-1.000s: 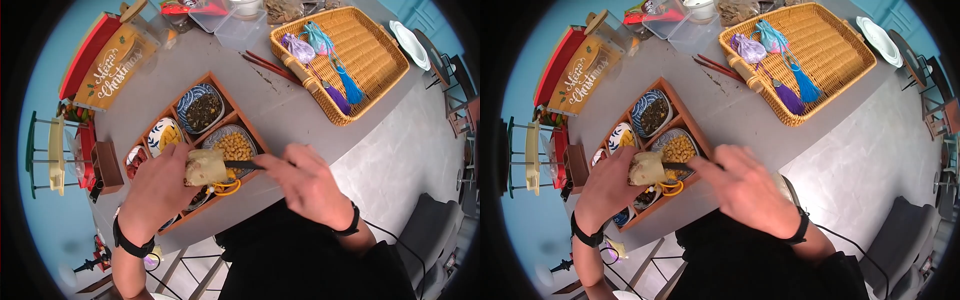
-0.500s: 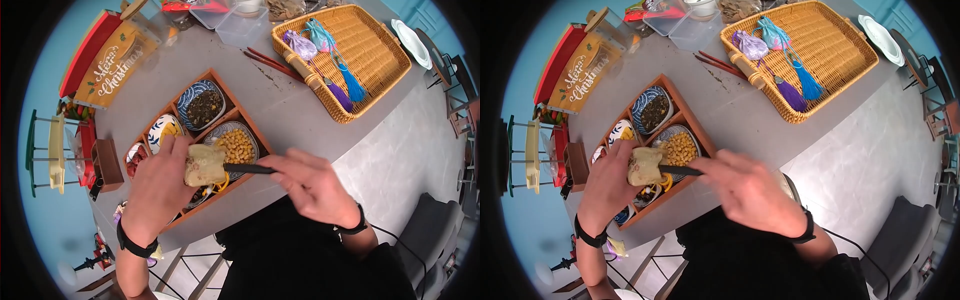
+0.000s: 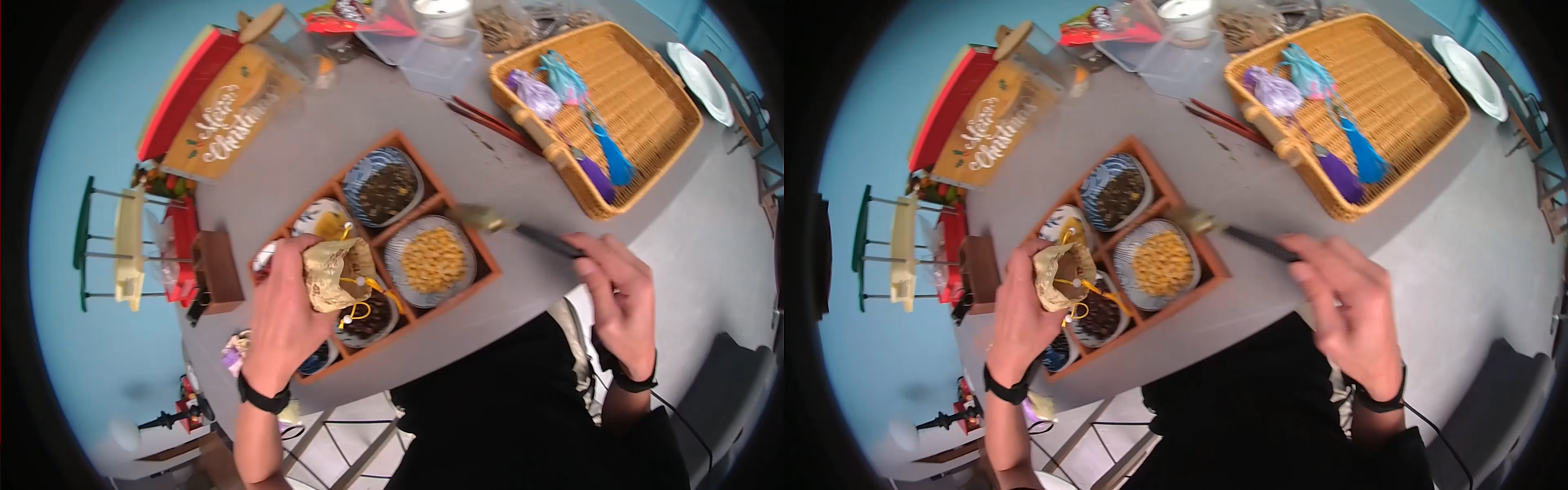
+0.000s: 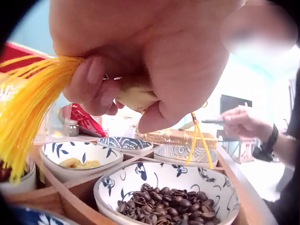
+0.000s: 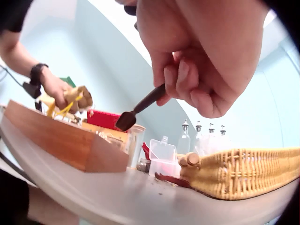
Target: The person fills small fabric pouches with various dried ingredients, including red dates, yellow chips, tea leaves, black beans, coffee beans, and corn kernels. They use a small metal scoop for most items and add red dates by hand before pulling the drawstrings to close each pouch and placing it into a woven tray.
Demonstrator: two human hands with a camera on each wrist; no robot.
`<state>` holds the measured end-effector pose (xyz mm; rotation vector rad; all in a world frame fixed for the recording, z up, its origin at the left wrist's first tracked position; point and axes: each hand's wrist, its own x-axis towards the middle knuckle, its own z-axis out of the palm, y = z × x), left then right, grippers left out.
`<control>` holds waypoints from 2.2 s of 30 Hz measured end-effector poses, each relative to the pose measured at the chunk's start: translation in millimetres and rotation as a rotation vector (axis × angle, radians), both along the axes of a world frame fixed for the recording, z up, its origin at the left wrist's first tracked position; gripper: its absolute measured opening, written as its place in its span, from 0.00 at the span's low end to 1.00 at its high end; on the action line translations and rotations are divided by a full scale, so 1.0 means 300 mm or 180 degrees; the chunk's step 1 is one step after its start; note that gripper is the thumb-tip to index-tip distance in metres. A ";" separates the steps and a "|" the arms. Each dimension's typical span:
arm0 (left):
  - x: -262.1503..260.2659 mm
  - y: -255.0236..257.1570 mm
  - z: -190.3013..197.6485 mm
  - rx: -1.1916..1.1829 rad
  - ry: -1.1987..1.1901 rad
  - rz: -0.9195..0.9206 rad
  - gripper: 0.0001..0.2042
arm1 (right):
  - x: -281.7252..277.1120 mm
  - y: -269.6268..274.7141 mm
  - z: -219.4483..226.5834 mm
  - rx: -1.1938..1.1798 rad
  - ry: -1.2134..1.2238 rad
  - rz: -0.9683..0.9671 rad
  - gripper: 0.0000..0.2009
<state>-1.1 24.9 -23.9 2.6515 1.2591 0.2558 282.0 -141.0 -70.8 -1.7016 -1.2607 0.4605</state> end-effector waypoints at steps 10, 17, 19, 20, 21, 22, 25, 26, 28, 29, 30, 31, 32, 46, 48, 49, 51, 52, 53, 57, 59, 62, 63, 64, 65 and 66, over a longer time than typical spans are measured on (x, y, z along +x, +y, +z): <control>-0.194 0.008 -0.074 -0.0462 -0.1568 -0.0510 0.37 | -0.036 0.067 -0.174 0.0004 -0.1233 -0.0704 0.11; -0.249 0.002 -0.120 -0.0342 -0.1973 -0.0648 0.44 | -0.042 0.093 -0.193 -0.0302 -0.1492 -0.0832 0.14; -0.248 -0.010 -0.107 -0.0871 -0.2307 -0.0698 0.37 | -0.055 0.089 -0.147 -0.0186 -0.1589 -0.0770 0.16; -0.244 -0.017 -0.102 -0.0831 -0.2362 -0.0679 0.37 | -0.064 0.092 -0.112 -0.0083 -0.1636 -0.0734 0.18; -0.237 -0.028 -0.098 -0.0846 -0.2020 -0.0310 0.31 | -0.076 0.089 -0.064 -0.0131 -0.1503 -0.0546 0.21; -0.220 -0.022 -0.083 -0.1255 -0.1940 -0.0166 0.22 | -0.091 0.095 -0.009 -0.0099 -0.1553 -0.0526 0.21; -0.157 -0.002 -0.031 -0.2556 -0.1866 0.0281 0.15 | -0.132 0.174 0.146 0.0022 -0.0265 0.1069 0.26; -0.120 -0.003 0.001 -0.3102 -0.1985 0.0351 0.16 | -0.142 0.219 0.174 0.0070 0.0094 0.1441 0.28; -0.039 -0.006 0.062 -0.3499 -0.2201 0.0238 0.15 | -0.163 0.316 0.187 -0.0032 0.0209 0.1820 0.32; -0.018 -0.011 0.078 -0.3952 -0.2326 0.0214 0.15 | -0.170 0.370 0.164 0.0000 0.0414 0.2109 0.33; -0.015 -0.007 0.068 -0.3940 -0.2363 0.0159 0.15 | -0.178 0.411 0.149 0.0021 0.0626 0.2403 0.35; -0.018 0.004 0.037 -0.3963 -0.2228 0.0014 0.16 | -0.193 0.428 0.157 -0.0044 0.0847 0.2383 0.26; -0.018 0.013 0.014 -0.3982 -0.2097 -0.0109 0.17 | -0.201 0.439 0.163 -0.0049 0.0793 0.2403 0.26; -0.015 0.019 -0.016 -0.3186 -0.4150 0.0442 0.16 | -0.319 0.475 0.205 -0.0108 0.0905 0.1872 0.09; -0.023 0.005 -0.009 -0.3073 -0.4322 0.0640 0.15 | -0.320 0.469 0.232 -0.0384 0.0574 0.1889 0.10; -0.031 0.000 -0.009 -0.2768 -0.4425 0.0475 0.14 | -0.329 0.457 0.250 -0.0115 0.0208 0.1853 0.11; -0.145 -0.033 0.002 -0.2302 -0.4560 0.0634 0.12 | -0.326 0.417 0.263 0.0172 -0.0035 0.1863 0.17; -0.200 -0.055 0.035 -0.2215 -0.4367 0.0804 0.11 | -0.304 0.398 0.260 0.0182 0.0045 0.1827 0.19; -0.240 -0.073 0.047 -0.2185 -0.4159 0.0908 0.10 | -0.272 0.375 0.247 0.0124 0.0175 0.1793 0.21; -0.518 -0.145 0.060 -0.1652 -0.4365 0.1923 0.10 | -0.125 0.304 0.255 -0.0286 0.0473 0.1688 0.22; -0.667 -0.168 0.050 -0.1339 -0.4390 0.2335 0.11 | -0.041 0.282 0.224 -0.0414 0.0302 0.1627 0.20; -0.846 -0.154 0.018 -0.1078 -0.4323 0.2779 0.10 | 0.040 0.252 0.181 -0.0547 0.0516 0.1423 0.19; -0.896 -0.153 -0.009 -0.0951 -0.4247 0.2994 0.10 | 0.050 0.241 0.166 -0.0579 0.0507 0.1321 0.17; -0.950 -0.150 -0.065 -0.0984 -0.4234 0.3028 0.10 | 0.065 0.230 0.150 -0.0623 0.0510 0.1322 0.17; -1.004 -0.130 -0.132 -0.0996 -0.4093 0.3181 0.10 | 0.080 0.225 0.137 -0.0719 0.0539 0.1365 0.16; -1.039 -0.108 -0.181 -0.1003 -0.3950 0.3315 0.10 | 0.096 0.218 0.124 -0.0802 0.0569 0.1399 0.15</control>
